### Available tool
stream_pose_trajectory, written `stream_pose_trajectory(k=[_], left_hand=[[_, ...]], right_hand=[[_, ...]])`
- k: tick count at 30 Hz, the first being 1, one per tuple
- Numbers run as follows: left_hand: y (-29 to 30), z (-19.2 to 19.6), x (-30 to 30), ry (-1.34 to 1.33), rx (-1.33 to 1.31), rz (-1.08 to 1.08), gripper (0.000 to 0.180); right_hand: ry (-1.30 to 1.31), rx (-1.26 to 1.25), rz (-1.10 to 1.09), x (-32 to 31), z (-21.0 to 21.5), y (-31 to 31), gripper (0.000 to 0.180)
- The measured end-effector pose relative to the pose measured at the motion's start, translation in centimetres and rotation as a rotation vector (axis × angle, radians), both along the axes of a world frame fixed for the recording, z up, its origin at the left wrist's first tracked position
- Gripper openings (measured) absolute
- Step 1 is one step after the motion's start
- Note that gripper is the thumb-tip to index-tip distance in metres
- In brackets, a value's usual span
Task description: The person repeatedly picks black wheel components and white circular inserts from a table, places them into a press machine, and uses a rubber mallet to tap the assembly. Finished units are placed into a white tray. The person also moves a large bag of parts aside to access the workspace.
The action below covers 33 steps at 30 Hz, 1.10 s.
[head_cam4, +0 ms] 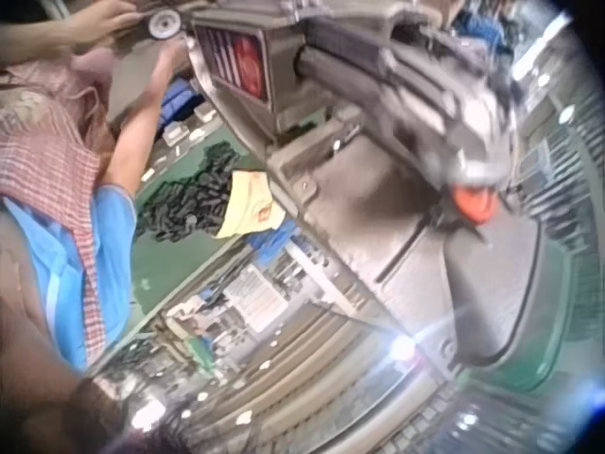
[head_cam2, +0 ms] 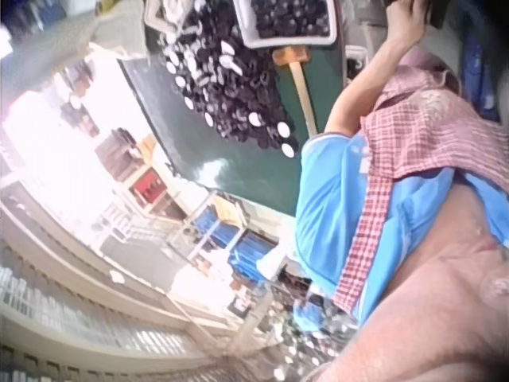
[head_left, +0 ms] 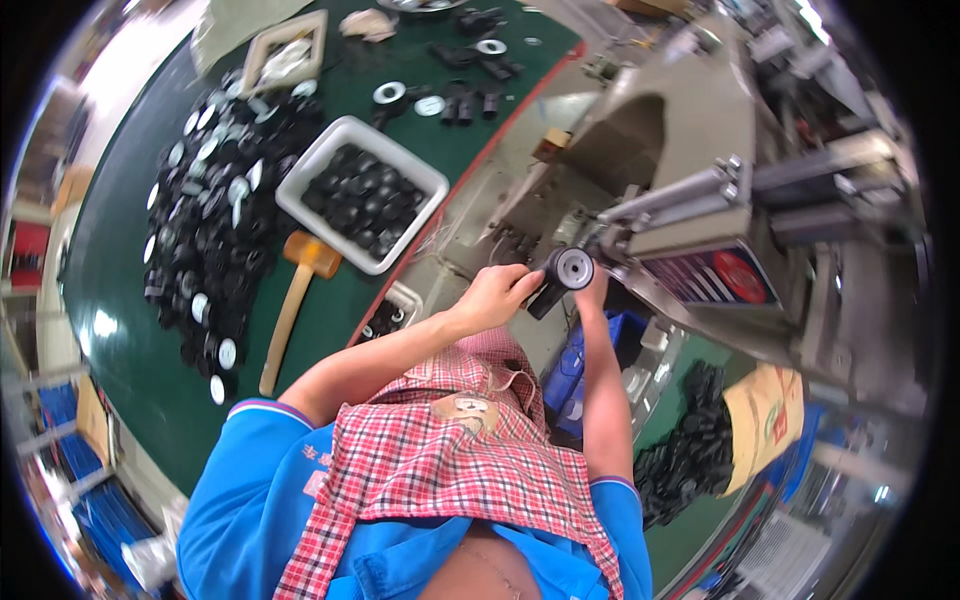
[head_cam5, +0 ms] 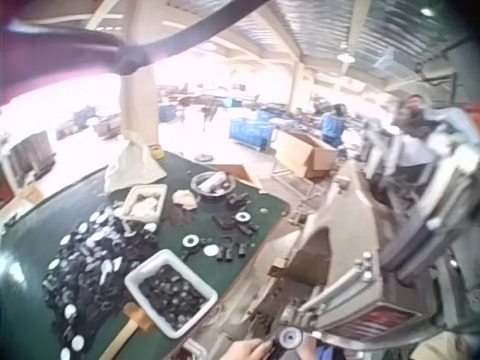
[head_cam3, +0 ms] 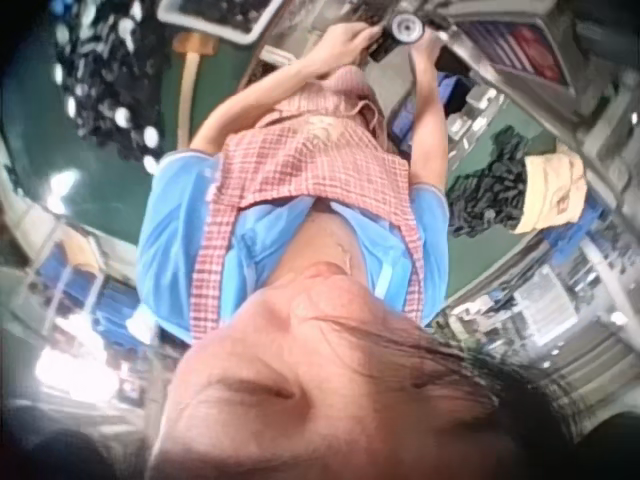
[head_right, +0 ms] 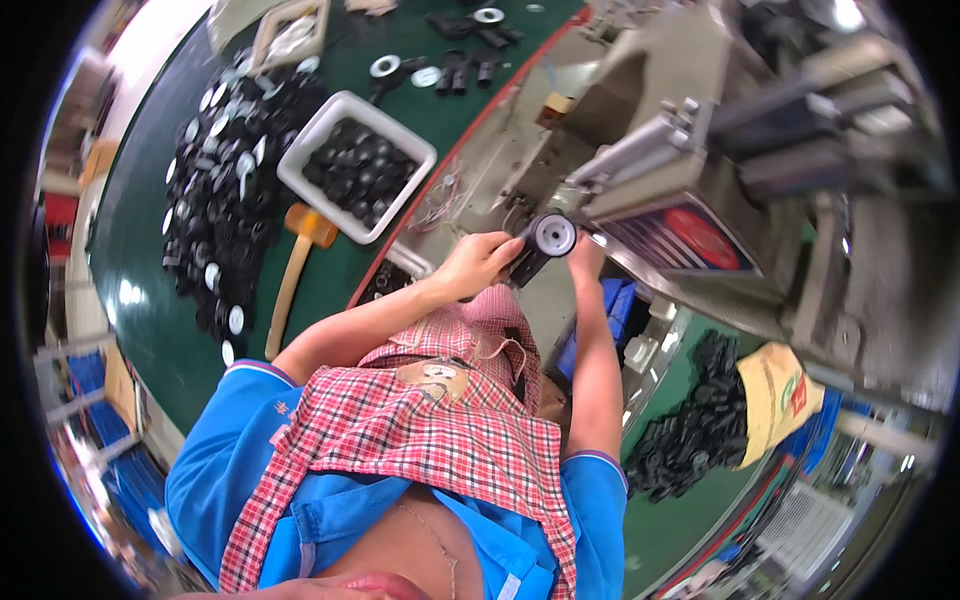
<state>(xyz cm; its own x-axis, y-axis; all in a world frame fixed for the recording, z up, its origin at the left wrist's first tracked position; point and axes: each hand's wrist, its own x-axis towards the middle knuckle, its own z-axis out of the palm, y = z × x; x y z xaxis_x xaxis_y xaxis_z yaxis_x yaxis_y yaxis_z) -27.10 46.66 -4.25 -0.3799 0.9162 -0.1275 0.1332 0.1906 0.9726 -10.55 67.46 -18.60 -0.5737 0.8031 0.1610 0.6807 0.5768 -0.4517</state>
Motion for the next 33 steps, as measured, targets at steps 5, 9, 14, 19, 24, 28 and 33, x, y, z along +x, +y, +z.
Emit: stream_pose_trajectory(k=[5, 9, 14, 19, 24, 28, 33], left_hand=[[-14.7, 1.0, -4.4, 0.025, -0.175, 0.281, 0.030], [-25.1, -0.9, -7.4, 0.137, -0.412, 0.519, 0.030], [-25.4, 0.1, -8.5, 0.836, -0.760, 0.496, 0.034], [-17.1, 3.6, -9.6, 0.965, -0.280, 0.634, 0.024], [-7.3, -1.4, -14.5, 1.004, -0.426, 0.331, 0.026], [-6.7, -2.5, -14.7, 0.953, -0.490, 0.412, 0.023], [-7.8, -2.0, -13.1, 0.819, -0.216, 0.588, 0.023]], right_hand=[[-0.134, 0.349, 0.037, 2.0, -7.5, 5.5, 0.021], [-0.222, 0.505, 0.077, 2.2, -9.0, 8.4, 0.016], [-0.425, 0.431, 0.123, 4.2, -8.9, 10.7, 0.016], [-0.431, 0.125, 0.065, 1.5, -6.1, 8.5, 0.025], [-0.338, 0.121, 0.055, 1.5, -6.4, 9.1, 0.034], [-0.213, 0.245, 0.100, 2.5, -8.2, 9.4, 0.038], [-0.325, 0.211, 0.114, 4.9, -11.1, 11.0, 0.044]])
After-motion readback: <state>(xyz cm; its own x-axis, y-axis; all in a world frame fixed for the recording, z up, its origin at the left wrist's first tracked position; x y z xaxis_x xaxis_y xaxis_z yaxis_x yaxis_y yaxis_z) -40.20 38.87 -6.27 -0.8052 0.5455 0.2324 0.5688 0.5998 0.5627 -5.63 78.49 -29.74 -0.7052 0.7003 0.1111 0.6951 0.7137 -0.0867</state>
